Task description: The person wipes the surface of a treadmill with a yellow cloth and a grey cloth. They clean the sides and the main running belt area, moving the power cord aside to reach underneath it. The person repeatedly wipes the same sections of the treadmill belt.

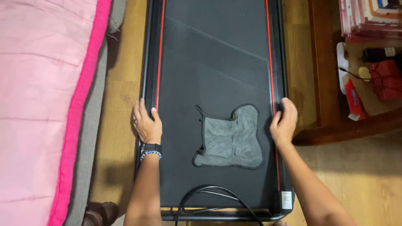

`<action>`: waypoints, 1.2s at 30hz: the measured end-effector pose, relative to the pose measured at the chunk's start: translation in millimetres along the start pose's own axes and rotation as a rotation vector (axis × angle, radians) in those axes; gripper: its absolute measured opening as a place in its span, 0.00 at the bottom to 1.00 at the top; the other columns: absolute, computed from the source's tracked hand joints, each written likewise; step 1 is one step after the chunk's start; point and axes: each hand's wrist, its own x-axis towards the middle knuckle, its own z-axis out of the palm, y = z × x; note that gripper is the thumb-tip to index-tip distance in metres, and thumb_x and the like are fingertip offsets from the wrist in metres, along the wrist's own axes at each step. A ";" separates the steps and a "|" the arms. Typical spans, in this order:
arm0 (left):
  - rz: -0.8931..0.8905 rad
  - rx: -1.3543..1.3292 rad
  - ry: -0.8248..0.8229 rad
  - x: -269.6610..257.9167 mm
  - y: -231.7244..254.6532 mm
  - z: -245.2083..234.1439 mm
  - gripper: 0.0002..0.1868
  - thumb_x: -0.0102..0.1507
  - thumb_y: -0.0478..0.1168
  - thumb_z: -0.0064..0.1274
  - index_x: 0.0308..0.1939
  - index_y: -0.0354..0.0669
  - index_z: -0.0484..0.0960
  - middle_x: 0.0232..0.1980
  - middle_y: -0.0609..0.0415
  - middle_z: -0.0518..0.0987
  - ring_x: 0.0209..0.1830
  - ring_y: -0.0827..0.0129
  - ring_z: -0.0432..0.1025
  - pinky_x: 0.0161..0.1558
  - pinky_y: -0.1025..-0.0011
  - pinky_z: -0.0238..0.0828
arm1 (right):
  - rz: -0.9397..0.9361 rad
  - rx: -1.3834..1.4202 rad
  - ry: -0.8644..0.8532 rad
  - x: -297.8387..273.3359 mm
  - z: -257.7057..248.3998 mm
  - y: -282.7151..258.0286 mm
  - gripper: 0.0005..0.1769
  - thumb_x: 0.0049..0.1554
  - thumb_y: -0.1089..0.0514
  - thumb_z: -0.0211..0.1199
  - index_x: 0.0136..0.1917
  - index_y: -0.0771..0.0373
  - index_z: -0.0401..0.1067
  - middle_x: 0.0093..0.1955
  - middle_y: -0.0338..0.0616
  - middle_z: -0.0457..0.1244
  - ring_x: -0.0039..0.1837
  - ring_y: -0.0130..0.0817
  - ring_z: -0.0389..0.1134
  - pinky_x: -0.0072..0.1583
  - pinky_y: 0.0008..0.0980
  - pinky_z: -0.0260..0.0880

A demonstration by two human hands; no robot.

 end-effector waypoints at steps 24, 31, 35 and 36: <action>-0.500 -0.473 -0.765 31.3 -42.6 -58.3 0.44 0.59 0.63 0.54 0.68 0.32 0.71 0.65 0.40 0.78 0.67 0.56 0.72 0.67 0.63 0.65 | 0.228 -0.365 -0.448 -38.5 14.0 -14.8 0.39 0.63 0.41 0.51 0.84 0.48 0.52 0.87 0.62 0.37 0.86 0.64 0.35 0.70 0.73 0.48; -0.488 -0.103 -0.740 2.2 -58.7 -65.4 0.55 0.59 0.73 0.61 0.65 0.21 0.72 0.63 0.26 0.74 0.67 0.45 0.69 0.67 0.59 0.62 | 0.246 -0.361 -0.483 -30.5 15.5 -18.8 0.42 0.64 0.40 0.49 0.87 0.53 0.45 0.88 0.61 0.33 0.86 0.62 0.31 0.74 0.75 0.41; -0.547 0.114 -0.631 -2.3 -37.9 -77.7 0.51 0.51 0.74 0.58 0.62 0.35 0.78 0.59 0.35 0.80 0.61 0.45 0.74 0.62 0.54 0.68 | 0.227 -0.394 -0.511 -28.6 14.7 -19.6 0.41 0.66 0.42 0.48 0.87 0.57 0.44 0.88 0.63 0.32 0.88 0.57 0.29 0.77 0.78 0.26; -0.506 0.158 -0.575 -5.0 -31.8 -79.8 0.52 0.51 0.74 0.59 0.63 0.34 0.77 0.59 0.34 0.79 0.61 0.43 0.73 0.61 0.52 0.67 | 0.200 -0.341 -0.499 -31.2 11.8 -20.4 0.41 0.66 0.43 0.48 0.87 0.59 0.44 0.88 0.64 0.32 0.88 0.57 0.28 0.77 0.76 0.25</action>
